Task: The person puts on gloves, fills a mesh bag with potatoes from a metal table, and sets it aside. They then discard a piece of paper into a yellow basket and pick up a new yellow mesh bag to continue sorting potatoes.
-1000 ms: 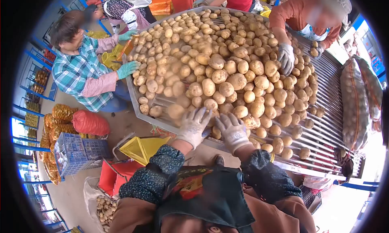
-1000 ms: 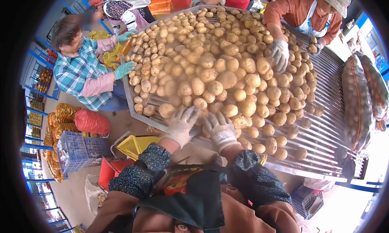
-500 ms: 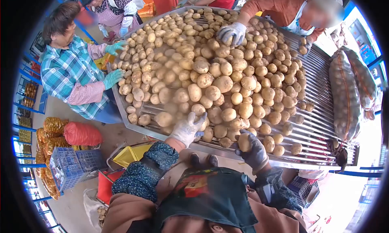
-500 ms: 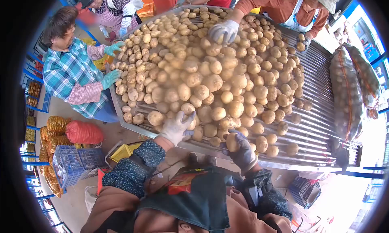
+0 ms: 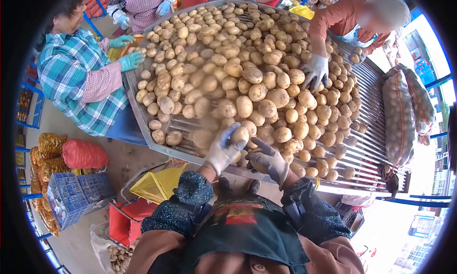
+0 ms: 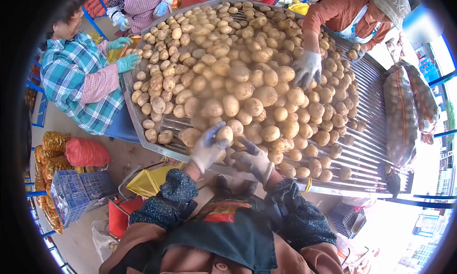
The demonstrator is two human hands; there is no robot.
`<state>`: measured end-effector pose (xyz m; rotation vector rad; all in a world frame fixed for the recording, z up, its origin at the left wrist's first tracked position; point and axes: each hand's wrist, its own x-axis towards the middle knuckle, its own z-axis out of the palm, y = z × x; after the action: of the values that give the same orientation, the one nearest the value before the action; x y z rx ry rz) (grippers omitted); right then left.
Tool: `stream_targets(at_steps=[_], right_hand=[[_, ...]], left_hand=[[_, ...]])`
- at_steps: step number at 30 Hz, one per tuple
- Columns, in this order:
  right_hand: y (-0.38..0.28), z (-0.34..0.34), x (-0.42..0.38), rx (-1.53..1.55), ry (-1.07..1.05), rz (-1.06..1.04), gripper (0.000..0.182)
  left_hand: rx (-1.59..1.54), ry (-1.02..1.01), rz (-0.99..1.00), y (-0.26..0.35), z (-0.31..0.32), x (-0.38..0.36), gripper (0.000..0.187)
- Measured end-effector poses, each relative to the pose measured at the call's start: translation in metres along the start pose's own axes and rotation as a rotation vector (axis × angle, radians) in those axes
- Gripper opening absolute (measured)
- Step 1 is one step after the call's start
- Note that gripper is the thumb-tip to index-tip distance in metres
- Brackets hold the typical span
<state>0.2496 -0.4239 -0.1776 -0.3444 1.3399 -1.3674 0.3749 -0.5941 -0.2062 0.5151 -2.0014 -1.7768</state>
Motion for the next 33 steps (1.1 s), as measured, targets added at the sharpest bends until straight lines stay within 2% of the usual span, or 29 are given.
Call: stream_targets(at_steps=[1, 2, 3, 4, 6, 8, 10, 11, 14, 15, 16, 18, 20, 24, 26, 28, 30, 32, 33], right_hand=[[-0.018, 0.016, 0.000, 0.093, 0.020, 0.102, 0.070], [-0.021, 0.020, 0.001, 0.279, -0.026, 0.108, 0.065], [-0.023, 0.019, 0.001, -0.193, -0.089, -0.145, 0.062], [-0.024, 0.017, 0.002, -0.661, -0.154, -0.409, 0.058], [-0.020, 0.022, 0.005, 0.064, -0.127, -0.044, 0.055], [-0.017, 0.026, 0.009, 0.402, -0.273, 0.054, 0.056], [-0.010, 0.042, 0.013, 0.377, -0.279, 0.097, 0.056], [-0.007, 0.051, 0.016, 0.360, -0.261, 0.126, 0.056], [-0.013, 0.080, 0.019, 0.244, -0.392, 0.305, 0.055], [-0.030, 0.104, 0.015, 0.199, -0.434, 0.353, 0.056], [-0.023, 0.116, 0.019, 0.185, -0.475, 0.377, 0.056], [0.000, 0.132, 0.029, 0.094, -0.445, 0.431, 0.056], [0.033, 0.157, 0.049, 0.055, -0.536, 0.385, 0.055], [0.099, 0.229, 0.092, 0.039, -0.647, 0.428, 0.049], [0.108, 0.253, 0.100, 0.018, -0.707, 0.470, 0.047], [0.095, 0.271, 0.093, -0.176, -0.531, 0.630, 0.046], [0.085, 0.252, 0.083, -0.208, -0.544, 0.576, 0.045], [0.056, 0.222, 0.066, -0.425, -0.832, 0.356, 0.043], [0.064, 0.207, 0.066, -0.375, -0.717, 0.490, 0.041]], left_hand=[[-0.433, -0.002, -0.172, 0.007, -0.005, 0.000, 0.063], [-0.867, 0.006, -0.335, 0.010, -0.011, -0.003, 0.061], [-1.000, -0.058, -0.446, 0.008, -0.018, -0.005, 0.066], [-0.997, -0.033, -0.436, 0.007, -0.024, -0.009, 0.066], [-1.307, -0.117, -0.351, 0.017, -0.032, -0.018, 0.076], [-1.299, -0.036, -0.345, 0.019, -0.035, -0.025, 0.082], [-1.338, -0.014, -0.297, 0.016, -0.041, -0.036, 0.081], [-1.341, 0.079, -0.274, 0.019, -0.041, -0.045, 0.079], [-1.292, 0.259, -0.272, 0.006, -0.064, -0.097, 0.077], [-0.884, 0.390, -0.207, -0.022, -0.068, -0.123, 0.072], [-0.874, 0.440, -0.197, -0.018, -0.075, -0.145, 0.072], [-0.328, 0.578, 0.010, -0.009, -0.091, -0.184, 0.065], [-1.327, 0.781, -0.209, -0.022, -0.112, -0.220, 0.062], [-1.259, 1.064, -0.249, -0.062, -0.148, -0.267, 0.055], [-1.264, 1.119, -0.280, -0.070, -0.163, -0.269, 0.054], [-1.313, 1.181, -0.304, -0.090, -0.178, -0.276, 0.044], [-1.316, 1.222, -0.360, -0.103, -0.189, -0.283, 0.044], [-1.271, 1.257, -0.442, -0.111, -0.194, -0.289, 0.047], [-1.229, 1.271, -0.499, -0.113, -0.193, -0.289, 0.050]])
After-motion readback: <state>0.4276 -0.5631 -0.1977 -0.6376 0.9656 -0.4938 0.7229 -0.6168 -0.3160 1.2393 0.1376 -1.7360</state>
